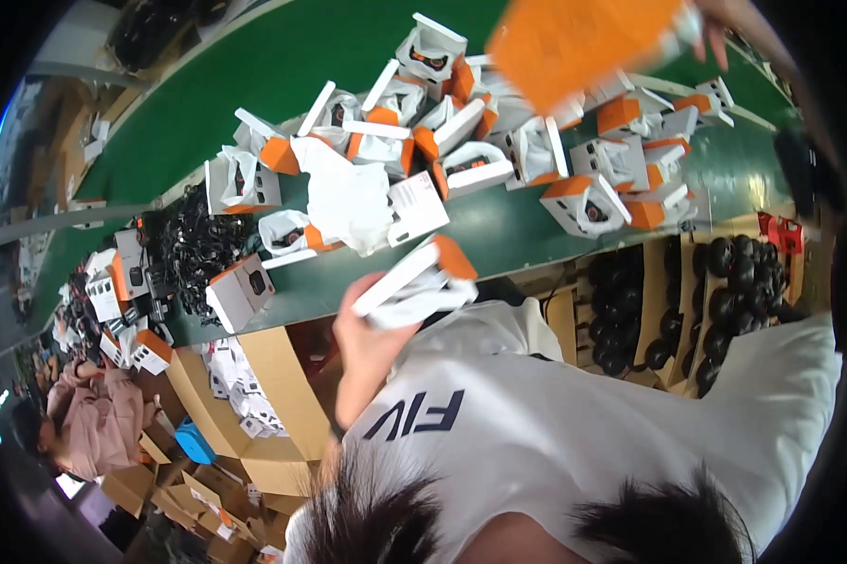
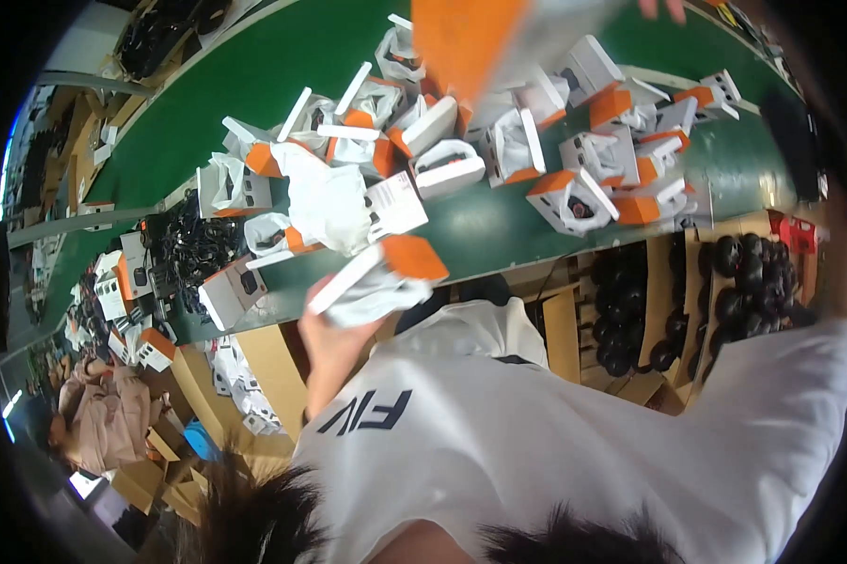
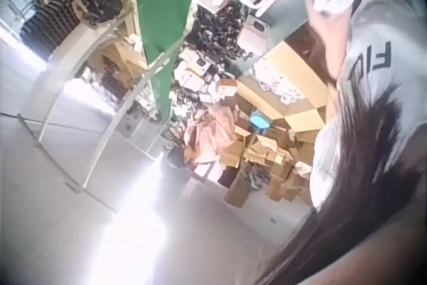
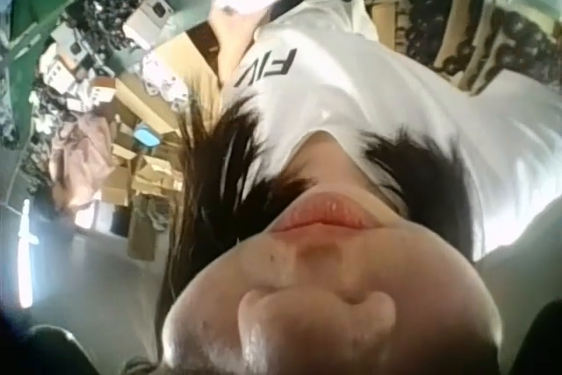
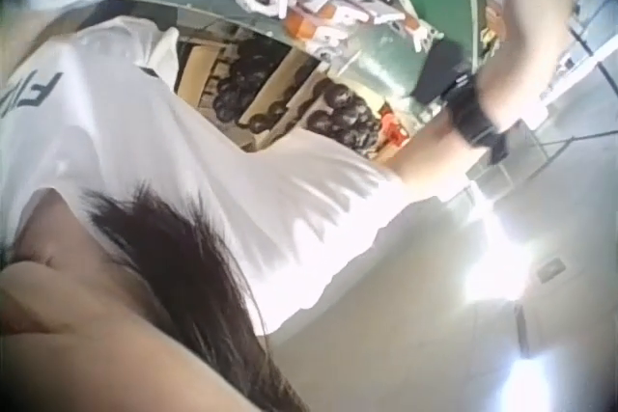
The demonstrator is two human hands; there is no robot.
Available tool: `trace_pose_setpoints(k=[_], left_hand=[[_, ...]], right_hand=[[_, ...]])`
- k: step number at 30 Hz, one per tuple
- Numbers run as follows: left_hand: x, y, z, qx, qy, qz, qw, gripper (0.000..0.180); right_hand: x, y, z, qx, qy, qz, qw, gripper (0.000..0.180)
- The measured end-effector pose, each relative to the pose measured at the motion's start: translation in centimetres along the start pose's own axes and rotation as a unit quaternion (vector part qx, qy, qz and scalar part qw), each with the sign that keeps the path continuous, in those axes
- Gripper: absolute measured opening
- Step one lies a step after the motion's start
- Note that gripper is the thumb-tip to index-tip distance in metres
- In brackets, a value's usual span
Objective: The person is assembling product boxes and placing items inside them on a factory assembly line.
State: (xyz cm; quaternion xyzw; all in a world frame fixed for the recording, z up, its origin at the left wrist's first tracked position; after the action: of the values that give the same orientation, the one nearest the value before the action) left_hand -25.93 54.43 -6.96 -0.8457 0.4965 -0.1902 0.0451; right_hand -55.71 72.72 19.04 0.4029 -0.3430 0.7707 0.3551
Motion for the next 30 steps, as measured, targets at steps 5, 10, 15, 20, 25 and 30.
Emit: trace_pose_setpoints(k=[5, 10, 15, 20, 25, 30], left_hand=[[-3.9, 1.7, 8.5, -0.129, 0.089, 0.042, 0.987, 0.058], [-5.3, 2.9, 12.1, -0.195, 0.073, 0.076, 0.975, 0.054], [-7.0, 3.8, 12.8, -0.160, 0.072, 0.048, 0.983, 0.060], [-8.4, 4.2, 11.9, -0.181, 0.071, 0.069, 0.978, 0.085], [-5.2, 1.5, 9.1, -0.155, 0.147, 0.002, 0.977, 0.088], [-1.6, 1.5, 9.0, -0.081, 0.061, -0.041, 0.994, 0.061]], right_hand=[[-14.3, -7.8, -5.2, -0.138, 0.105, 0.182, 0.968, 0.036], [-27.3, -9.7, -12.1, -0.155, 0.247, 0.172, 0.941, 0.016], [-33.7, -7.6, -16.4, -0.157, 0.390, 0.021, 0.907, 0.018], [-33.7, -6.3, -17.1, -0.176, 0.361, 0.157, 0.902, 0.033], [-18.0, -3.7, -17.2, -0.074, 0.262, 0.367, 0.890, 0.038], [-4.9, 10.8, -30.3, -0.090, 0.198, 0.253, 0.943, 0.042]])
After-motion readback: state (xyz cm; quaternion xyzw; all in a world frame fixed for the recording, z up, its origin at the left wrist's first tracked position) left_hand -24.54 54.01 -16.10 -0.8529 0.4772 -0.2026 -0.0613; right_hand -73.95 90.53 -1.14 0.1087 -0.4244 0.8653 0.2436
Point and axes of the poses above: each hand's wrist, its own y-axis towards the middle knuckle, its own x-axis out of the back of the hand, z = x × y, the point moved 5 cm from there along y, towards the middle knuckle, and after that the axes turned 2 degrees about y, right-handed, at the moved point
